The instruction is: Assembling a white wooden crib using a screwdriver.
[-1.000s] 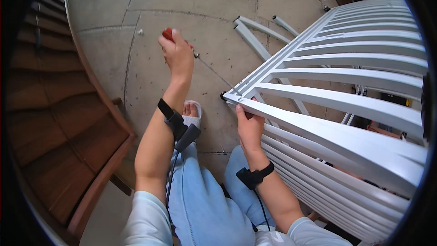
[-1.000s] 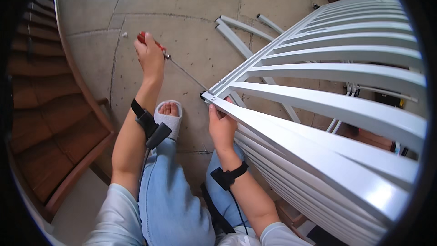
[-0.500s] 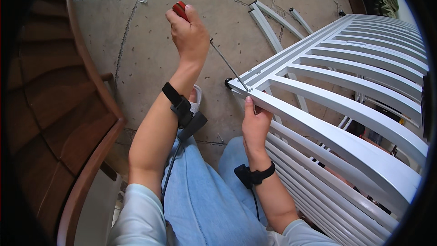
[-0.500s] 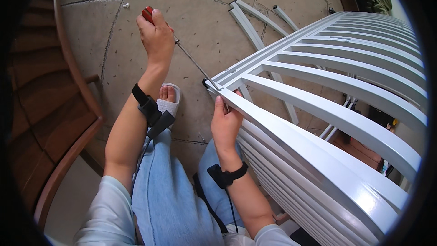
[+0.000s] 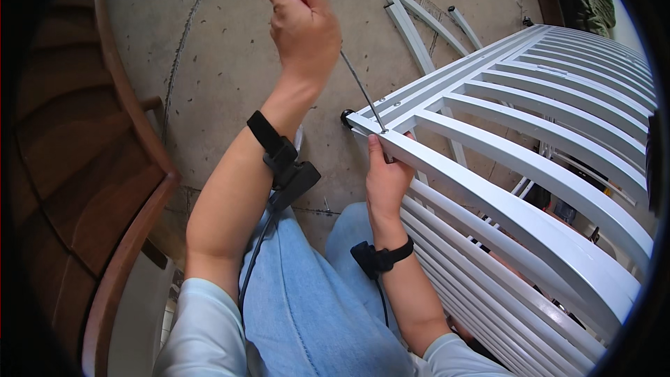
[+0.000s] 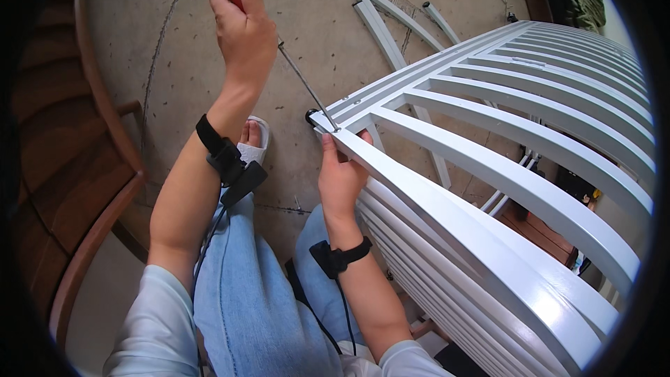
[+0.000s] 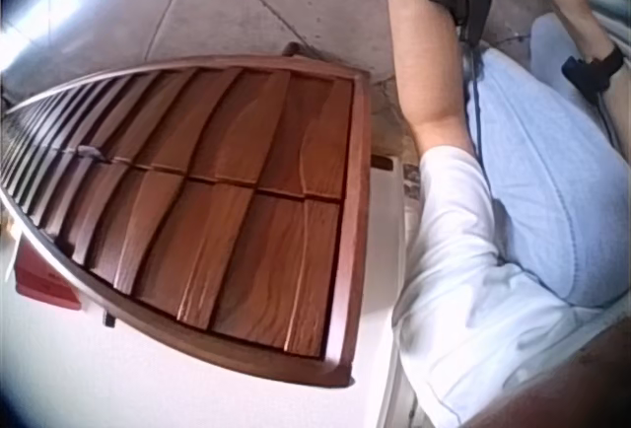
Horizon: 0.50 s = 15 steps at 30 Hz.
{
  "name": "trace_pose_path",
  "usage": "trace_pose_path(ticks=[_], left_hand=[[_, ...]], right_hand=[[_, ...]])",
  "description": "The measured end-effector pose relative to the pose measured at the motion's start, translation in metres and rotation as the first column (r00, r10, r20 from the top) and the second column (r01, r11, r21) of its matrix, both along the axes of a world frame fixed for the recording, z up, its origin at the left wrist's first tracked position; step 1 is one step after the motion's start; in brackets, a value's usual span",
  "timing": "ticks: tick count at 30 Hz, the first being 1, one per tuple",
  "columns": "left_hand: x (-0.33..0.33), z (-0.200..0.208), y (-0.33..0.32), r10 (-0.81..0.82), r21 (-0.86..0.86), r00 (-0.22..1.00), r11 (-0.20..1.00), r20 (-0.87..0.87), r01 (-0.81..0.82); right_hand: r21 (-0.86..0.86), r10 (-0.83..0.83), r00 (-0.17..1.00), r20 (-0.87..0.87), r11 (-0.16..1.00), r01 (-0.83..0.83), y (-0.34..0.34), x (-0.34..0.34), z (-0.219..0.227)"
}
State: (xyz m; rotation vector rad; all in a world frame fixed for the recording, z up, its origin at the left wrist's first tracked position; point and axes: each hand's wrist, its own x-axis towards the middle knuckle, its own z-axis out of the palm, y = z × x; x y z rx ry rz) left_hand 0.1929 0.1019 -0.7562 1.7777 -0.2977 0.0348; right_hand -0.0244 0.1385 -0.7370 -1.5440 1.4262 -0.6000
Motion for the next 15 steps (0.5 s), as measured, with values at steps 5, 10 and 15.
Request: trace_pose_path(ticks=[5,10,15], left_hand=[[-0.004,0.028,-0.018,-0.019,-0.021,0.993,1.0,0.114,0.021],[-0.009,0.069,-0.029,-0.484,-0.685,0.697,0.728,-0.529,-0.014],[-0.003,0.044,-0.022,-0.542,-0.715,0.698,0.696,-0.468,0.061]], right_hand=[[-0.147,-0.009,0.998,-0.057,0.989,0.001,0.004,0.001,-0.006],[-0.18,-0.061,0.997,0.036,0.981,0.067,0.002,0.003,0.005],[-0.388,-0.109,0.968,0.226,0.901,0.192,0.013,0.008,0.054]])
